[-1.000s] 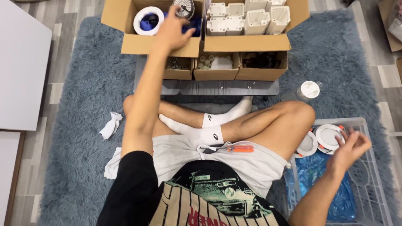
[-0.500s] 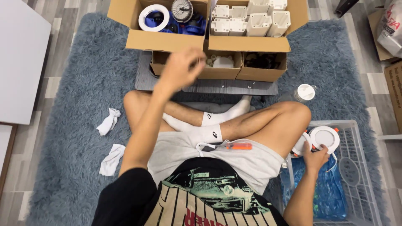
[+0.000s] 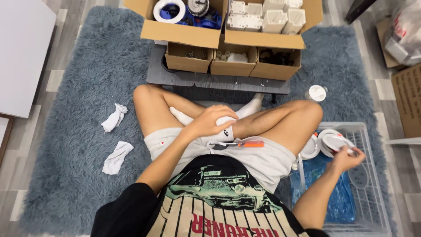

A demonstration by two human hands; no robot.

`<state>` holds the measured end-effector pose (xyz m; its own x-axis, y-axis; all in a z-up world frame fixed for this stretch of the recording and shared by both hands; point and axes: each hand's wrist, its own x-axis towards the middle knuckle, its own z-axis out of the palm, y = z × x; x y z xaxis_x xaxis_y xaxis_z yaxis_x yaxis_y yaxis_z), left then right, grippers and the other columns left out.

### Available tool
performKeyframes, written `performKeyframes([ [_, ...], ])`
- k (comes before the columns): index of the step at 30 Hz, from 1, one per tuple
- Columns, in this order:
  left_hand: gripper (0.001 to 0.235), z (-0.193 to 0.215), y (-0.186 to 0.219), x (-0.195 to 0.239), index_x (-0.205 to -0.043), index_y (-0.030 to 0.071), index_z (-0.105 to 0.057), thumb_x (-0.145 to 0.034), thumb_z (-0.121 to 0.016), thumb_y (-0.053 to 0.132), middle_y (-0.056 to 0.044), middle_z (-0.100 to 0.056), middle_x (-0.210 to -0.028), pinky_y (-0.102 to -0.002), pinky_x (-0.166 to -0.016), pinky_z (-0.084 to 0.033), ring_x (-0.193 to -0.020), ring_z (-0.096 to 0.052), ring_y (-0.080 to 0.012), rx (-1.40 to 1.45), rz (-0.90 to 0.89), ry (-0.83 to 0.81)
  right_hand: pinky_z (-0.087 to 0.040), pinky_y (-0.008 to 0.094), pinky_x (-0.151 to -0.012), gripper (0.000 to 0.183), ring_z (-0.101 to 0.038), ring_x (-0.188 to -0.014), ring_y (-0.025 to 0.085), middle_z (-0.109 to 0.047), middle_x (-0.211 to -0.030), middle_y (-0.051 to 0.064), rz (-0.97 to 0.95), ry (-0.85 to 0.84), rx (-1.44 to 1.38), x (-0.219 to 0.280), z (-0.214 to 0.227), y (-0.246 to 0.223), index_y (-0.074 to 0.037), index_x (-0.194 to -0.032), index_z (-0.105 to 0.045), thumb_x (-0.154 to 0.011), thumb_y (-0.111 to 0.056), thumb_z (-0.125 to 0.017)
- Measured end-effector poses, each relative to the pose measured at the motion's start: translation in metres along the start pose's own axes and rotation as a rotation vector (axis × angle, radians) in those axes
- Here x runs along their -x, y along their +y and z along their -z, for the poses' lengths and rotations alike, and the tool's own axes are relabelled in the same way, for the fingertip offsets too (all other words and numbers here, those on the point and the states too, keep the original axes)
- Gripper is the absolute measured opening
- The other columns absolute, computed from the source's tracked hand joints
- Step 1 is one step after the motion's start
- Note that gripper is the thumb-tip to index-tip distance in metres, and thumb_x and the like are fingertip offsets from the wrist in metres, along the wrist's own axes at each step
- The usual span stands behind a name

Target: Assembling and preparing recessed light fixtures by attaching components and organizing them into a basket

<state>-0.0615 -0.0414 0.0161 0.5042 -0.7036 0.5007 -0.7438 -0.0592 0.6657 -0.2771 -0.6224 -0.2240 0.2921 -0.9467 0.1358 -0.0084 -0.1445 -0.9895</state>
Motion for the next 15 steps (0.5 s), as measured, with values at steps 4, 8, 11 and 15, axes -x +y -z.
performKeyframes([
  [4, 0.029, -0.006, 0.029, 0.005, -0.125, 0.004, -0.073, -0.099, -0.072, 0.016, -0.009, -0.078, -0.116, -0.036, -0.087, -0.06, -0.098, -0.075, -0.0255, 0.138, 0.142, 0.022, -0.052, 0.034, -0.085, 0.041, -0.057, -0.103, 0.022, -0.054, -0.121, 0.015, 0.375, 0.03, 0.058, 0.06, -0.013, -0.134, -0.007, -0.123, -0.051, -0.091, 0.017, -0.056],
  [8, 0.051, -0.028, 0.042, 0.01, -0.142, 0.004, -0.063, -0.099, -0.077, 0.027, -0.011, -0.073, -0.13, -0.035, -0.098, -0.059, -0.112, -0.072, -0.0217, 0.336, 0.248, 0.046, -0.061, 0.059, -0.116, 0.066, -0.06, -0.132, 0.056, -0.051, -0.14, 0.032, 0.622, -0.207, -0.054, 0.133, -0.049, -0.255, -0.006, -0.136, -0.039, -0.081, 0.03, -0.043],
  [11, 0.079, -0.071, 0.01, 0.023, -0.166, 0.006, -0.027, -0.104, -0.073, 0.021, -0.023, -0.048, -0.158, -0.043, -0.104, -0.062, -0.133, -0.065, -0.0339, 0.713, 0.337, 0.001, -0.045, 0.049, -0.119, 0.066, -0.047, -0.134, 0.034, -0.039, -0.144, 0.013, 0.793, -0.37, 0.075, 0.172, -0.094, -0.245, -0.002, -0.149, -0.048, -0.09, 0.018, -0.071],
  [15, 0.113, -0.116, -0.038, 0.051, -0.178, 0.014, 0.005, -0.105, -0.075, 0.043, -0.033, -0.018, -0.173, -0.063, -0.112, -0.052, -0.154, -0.039, -0.0513, 1.035, 0.523, 0.078, -0.053, 0.035, -0.068, 0.05, -0.062, -0.076, 0.028, -0.073, -0.108, 0.017, 0.932, -0.567, 0.22, 0.251, -0.166, -0.172, 0.007, -0.133, -0.071, -0.085, -0.003, -0.079],
])
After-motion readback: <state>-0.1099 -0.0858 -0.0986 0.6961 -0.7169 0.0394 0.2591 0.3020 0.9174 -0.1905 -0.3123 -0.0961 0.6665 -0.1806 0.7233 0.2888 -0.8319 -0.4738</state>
